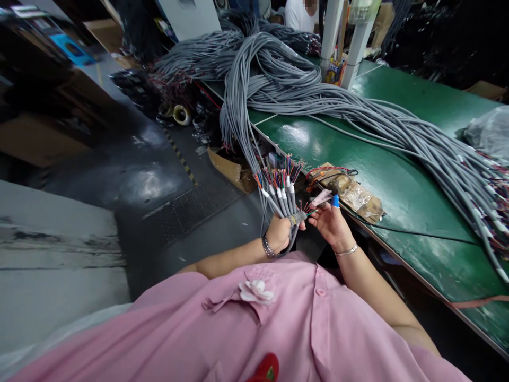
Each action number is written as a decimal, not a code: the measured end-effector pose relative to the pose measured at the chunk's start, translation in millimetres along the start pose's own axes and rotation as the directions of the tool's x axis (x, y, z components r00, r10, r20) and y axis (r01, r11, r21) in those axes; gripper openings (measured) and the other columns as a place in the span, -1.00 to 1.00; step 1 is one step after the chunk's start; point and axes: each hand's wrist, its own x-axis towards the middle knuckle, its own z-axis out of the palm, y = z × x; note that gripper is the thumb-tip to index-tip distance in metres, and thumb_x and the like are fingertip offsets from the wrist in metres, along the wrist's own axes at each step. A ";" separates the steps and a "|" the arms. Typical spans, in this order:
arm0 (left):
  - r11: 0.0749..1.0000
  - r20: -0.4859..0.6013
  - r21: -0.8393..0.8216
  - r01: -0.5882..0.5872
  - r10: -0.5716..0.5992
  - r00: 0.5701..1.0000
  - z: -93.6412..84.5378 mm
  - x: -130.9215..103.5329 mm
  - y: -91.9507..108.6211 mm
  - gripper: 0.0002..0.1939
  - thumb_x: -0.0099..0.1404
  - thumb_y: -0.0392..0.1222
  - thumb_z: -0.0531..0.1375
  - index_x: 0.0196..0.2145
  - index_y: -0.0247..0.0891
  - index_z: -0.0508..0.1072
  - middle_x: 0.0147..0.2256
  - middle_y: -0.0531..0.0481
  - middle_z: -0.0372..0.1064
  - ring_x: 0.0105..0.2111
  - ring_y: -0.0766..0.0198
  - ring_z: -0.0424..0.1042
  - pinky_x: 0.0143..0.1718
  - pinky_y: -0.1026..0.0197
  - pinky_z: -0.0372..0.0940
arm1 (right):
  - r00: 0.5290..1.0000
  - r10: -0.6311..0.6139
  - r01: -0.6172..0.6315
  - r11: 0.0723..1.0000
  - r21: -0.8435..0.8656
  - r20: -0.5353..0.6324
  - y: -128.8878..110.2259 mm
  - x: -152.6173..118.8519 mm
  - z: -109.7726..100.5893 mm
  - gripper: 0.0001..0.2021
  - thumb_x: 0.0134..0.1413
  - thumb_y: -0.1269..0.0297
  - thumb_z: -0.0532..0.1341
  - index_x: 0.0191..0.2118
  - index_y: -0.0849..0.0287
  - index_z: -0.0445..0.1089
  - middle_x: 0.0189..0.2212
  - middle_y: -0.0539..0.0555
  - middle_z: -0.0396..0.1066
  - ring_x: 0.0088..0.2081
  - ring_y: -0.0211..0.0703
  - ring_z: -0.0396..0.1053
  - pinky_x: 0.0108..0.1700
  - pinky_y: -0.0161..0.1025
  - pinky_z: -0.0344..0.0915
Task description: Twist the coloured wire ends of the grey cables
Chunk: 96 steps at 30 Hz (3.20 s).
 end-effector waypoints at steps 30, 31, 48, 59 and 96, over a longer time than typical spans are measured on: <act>0.994 0.123 0.109 0.027 -0.041 0.992 -8.5 -4.2 0.2 -0.76 0.00 -0.12 0.34 -0.61 -0.35 0.45 -0.65 -0.02 0.36 -0.63 0.33 0.34 -0.50 0.25 0.25 | 0.993 -0.095 0.117 0.894 -0.432 0.073 3.0 -22.2 17.5 -0.76 -0.10 0.15 0.38 -0.29 0.13 0.49 -0.50 -0.02 0.45 -0.51 -0.31 0.33 -0.45 -0.34 0.20; 0.995 0.126 0.100 0.028 -0.040 0.991 -8.1 -4.4 -0.4 -0.77 0.00 -0.12 0.34 -0.59 -0.35 0.45 -0.65 -0.01 0.36 -0.63 0.33 0.33 -0.51 0.25 0.25 | 0.991 -0.114 0.134 0.892 -0.432 0.071 3.9 -21.8 20.2 -0.78 -0.09 0.15 0.37 -0.31 0.14 0.49 -0.52 -0.03 0.44 -0.53 -0.31 0.31 -0.47 -0.33 0.17; 0.997 0.023 0.068 -0.042 0.041 0.999 -11.6 -1.7 -6.1 -0.77 0.06 -0.13 0.31 -0.60 -0.32 0.44 -0.64 0.00 0.37 -0.61 0.33 0.35 -0.45 0.23 0.29 | 0.970 -0.204 0.136 0.905 -0.404 -0.131 18.2 -20.1 20.5 -0.79 -0.19 0.17 0.42 -0.45 0.15 0.46 -0.55 -0.07 0.35 -0.53 -0.35 0.23 -0.47 -0.35 0.19; 0.998 -0.008 0.047 -0.042 0.042 0.999 -6.7 0.3 1.8 -0.78 0.02 -0.15 0.29 -0.64 -0.31 0.41 -0.68 0.02 0.33 -0.63 0.34 0.32 -0.46 0.23 0.27 | 0.978 -0.192 0.145 0.910 -0.388 -0.085 18.7 -22.4 16.4 -0.80 -0.15 0.19 0.41 -0.43 0.15 0.44 -0.53 -0.05 0.37 -0.51 -0.34 0.24 -0.44 -0.34 0.22; 0.999 0.111 -0.010 0.037 -0.035 0.993 8.6 7.9 2.8 -0.83 -0.02 -0.21 0.32 -0.59 -0.34 0.42 -0.69 0.03 0.33 -0.67 0.34 0.31 -0.55 0.24 0.25 | 0.991 -0.112 0.120 0.988 0.101 -0.077 1.0 11.3 4.7 -0.56 -0.06 -0.21 0.23 -0.37 0.14 0.41 -0.45 -0.01 0.44 -0.50 -0.31 0.32 -0.47 -0.34 0.33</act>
